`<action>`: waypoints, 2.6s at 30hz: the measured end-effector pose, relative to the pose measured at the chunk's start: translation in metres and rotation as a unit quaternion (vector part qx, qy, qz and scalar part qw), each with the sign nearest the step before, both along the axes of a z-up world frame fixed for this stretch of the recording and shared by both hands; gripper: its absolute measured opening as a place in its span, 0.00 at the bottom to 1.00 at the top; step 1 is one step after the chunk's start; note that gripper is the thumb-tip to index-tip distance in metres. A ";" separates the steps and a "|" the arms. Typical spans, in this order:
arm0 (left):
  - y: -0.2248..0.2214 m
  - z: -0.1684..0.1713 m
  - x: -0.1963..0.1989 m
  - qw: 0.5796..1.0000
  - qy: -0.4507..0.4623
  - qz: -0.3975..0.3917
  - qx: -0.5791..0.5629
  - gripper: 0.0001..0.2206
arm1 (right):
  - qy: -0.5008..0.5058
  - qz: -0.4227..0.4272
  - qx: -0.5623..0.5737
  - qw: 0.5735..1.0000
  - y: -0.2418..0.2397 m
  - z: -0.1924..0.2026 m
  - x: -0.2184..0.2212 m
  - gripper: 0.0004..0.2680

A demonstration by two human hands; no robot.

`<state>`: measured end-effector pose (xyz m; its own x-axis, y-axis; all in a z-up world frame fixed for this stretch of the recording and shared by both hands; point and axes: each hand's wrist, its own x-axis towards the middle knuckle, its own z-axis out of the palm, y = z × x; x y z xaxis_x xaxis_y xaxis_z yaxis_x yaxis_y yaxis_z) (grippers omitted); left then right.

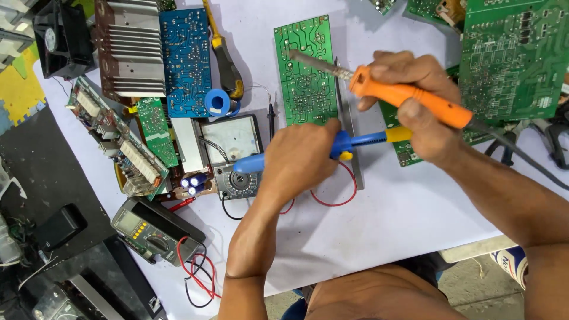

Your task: Testing and repairing a circuit board using a multimeter, soldering iron, and desoldering pump.

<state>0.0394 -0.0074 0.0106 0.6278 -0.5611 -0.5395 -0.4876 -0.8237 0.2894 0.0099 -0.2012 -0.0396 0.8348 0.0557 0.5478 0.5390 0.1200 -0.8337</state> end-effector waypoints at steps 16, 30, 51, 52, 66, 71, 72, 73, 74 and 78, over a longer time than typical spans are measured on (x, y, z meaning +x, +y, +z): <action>0.094 0.039 0.026 0.890 0.062 0.203 -0.404 0.14 | 0.003 -0.182 -0.048 0.982 -0.031 -0.013 -0.003 0.06; 0.013 -0.037 0.032 0.415 -0.041 0.281 -0.864 0.23 | -0.106 -0.164 -0.180 0.964 -0.007 -0.010 0.003 0.11; 0.005 0.011 -0.012 0.998 -0.033 -0.045 0.001 0.15 | 0.078 -0.046 0.042 0.995 -0.037 -0.005 -0.001 0.25; 0.000 0.004 -0.017 0.998 -0.033 -0.045 0.002 0.15 | 0.078 -0.045 0.042 0.995 -0.026 -0.004 -0.004 0.25; 0.055 0.049 0.017 0.996 0.056 0.061 -0.039 0.15 | 0.064 -0.202 -0.008 0.977 -0.056 -0.020 0.003 0.11; 0.061 0.027 0.021 0.708 0.060 0.225 -0.667 0.29 | 0.090 -0.124 -0.158 0.976 -0.019 0.001 -0.004 0.02; 0.052 0.018 0.024 0.588 0.020 0.278 -0.760 0.36 | 0.082 -0.103 -0.179 0.975 -0.014 -0.004 -0.005 0.03; 0.045 0.010 0.023 0.587 0.020 0.278 -0.760 0.36 | 0.082 -0.102 -0.180 0.975 -0.012 -0.004 -0.005 0.03; 0.038 0.003 0.023 0.532 -0.015 0.279 -0.799 0.31 | 0.059 -0.113 -0.181 0.975 -0.011 -0.005 -0.005 0.03; 0.023 -0.020 0.028 0.446 -0.103 0.279 -0.844 0.24 | 0.001 -0.135 -0.172 0.976 -0.010 -0.009 -0.005 0.05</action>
<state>0.0669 0.0151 -0.0089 0.8622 0.2160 0.4582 -0.5029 0.4742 0.7227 0.0048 -0.2113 -0.0487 0.8457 0.0146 0.5335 0.5106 -0.3133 -0.8007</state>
